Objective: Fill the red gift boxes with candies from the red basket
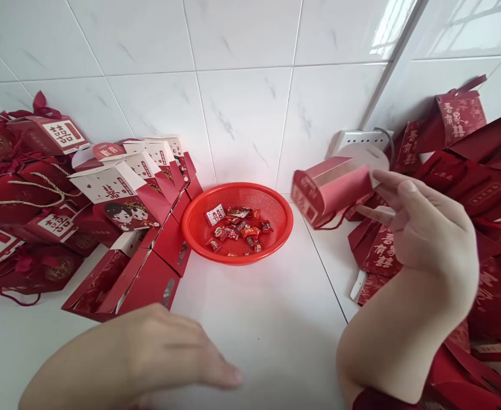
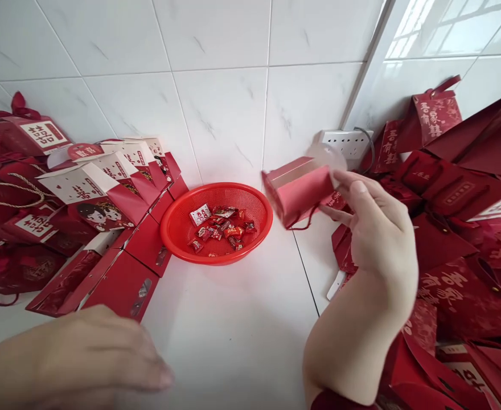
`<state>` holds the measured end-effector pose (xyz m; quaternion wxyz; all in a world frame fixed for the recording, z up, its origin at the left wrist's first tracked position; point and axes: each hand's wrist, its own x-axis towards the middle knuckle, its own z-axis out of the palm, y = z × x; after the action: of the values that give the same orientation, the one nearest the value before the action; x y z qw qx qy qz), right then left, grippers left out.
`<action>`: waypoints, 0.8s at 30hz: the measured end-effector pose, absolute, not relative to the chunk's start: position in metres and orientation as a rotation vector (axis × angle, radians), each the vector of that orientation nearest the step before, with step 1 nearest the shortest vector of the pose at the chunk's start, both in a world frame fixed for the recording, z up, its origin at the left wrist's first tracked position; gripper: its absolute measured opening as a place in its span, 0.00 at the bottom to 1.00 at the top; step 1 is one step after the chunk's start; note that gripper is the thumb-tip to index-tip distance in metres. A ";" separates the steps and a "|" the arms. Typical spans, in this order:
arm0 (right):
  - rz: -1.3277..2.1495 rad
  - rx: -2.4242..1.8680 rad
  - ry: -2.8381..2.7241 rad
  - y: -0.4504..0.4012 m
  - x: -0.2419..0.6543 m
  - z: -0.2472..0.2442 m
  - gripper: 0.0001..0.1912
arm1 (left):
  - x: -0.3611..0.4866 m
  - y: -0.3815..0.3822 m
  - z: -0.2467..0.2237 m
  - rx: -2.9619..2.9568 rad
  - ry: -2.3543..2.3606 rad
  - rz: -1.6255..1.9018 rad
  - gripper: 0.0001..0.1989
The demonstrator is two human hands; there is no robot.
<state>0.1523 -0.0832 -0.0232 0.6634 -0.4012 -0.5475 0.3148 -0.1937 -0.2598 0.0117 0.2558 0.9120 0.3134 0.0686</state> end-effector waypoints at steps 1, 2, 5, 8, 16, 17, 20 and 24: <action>0.798 -0.870 -1.310 -0.093 0.149 -0.017 0.16 | -0.191 -0.253 0.021 2.462 0.934 0.252 0.25; 0.881 -0.835 -1.400 -0.101 0.146 -0.013 0.15 | -0.189 -0.249 0.027 2.455 1.015 0.315 0.24; 1.074 -0.711 -1.774 -0.105 0.136 -0.006 0.13 | -0.188 -0.248 0.029 2.421 1.206 0.502 0.21; 1.221 -0.422 -2.215 -0.096 0.116 -0.007 0.13 | -0.186 -0.249 0.024 2.414 1.255 0.648 0.17; 1.203 -0.086 -2.733 -0.082 0.050 -0.030 0.15 | -0.163 -0.224 0.004 2.346 1.273 0.111 0.17; 1.141 -0.191 -2.765 -0.083 0.046 -0.033 0.14 | -0.160 -0.220 -0.003 2.343 1.277 0.038 0.18; 0.916 -0.582 -2.817 -0.088 0.042 -0.040 0.13 | -0.152 -0.210 -0.023 2.299 1.353 -0.047 0.18; 0.673 -0.835 -2.831 -0.098 0.045 -0.041 0.14 | -0.152 -0.205 -0.033 2.236 1.416 0.011 0.18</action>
<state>0.0446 -0.0980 -0.0405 0.0574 -0.2753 -0.9336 0.2218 -0.1517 -0.2049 -0.0334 0.2448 0.8192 0.5187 0.0039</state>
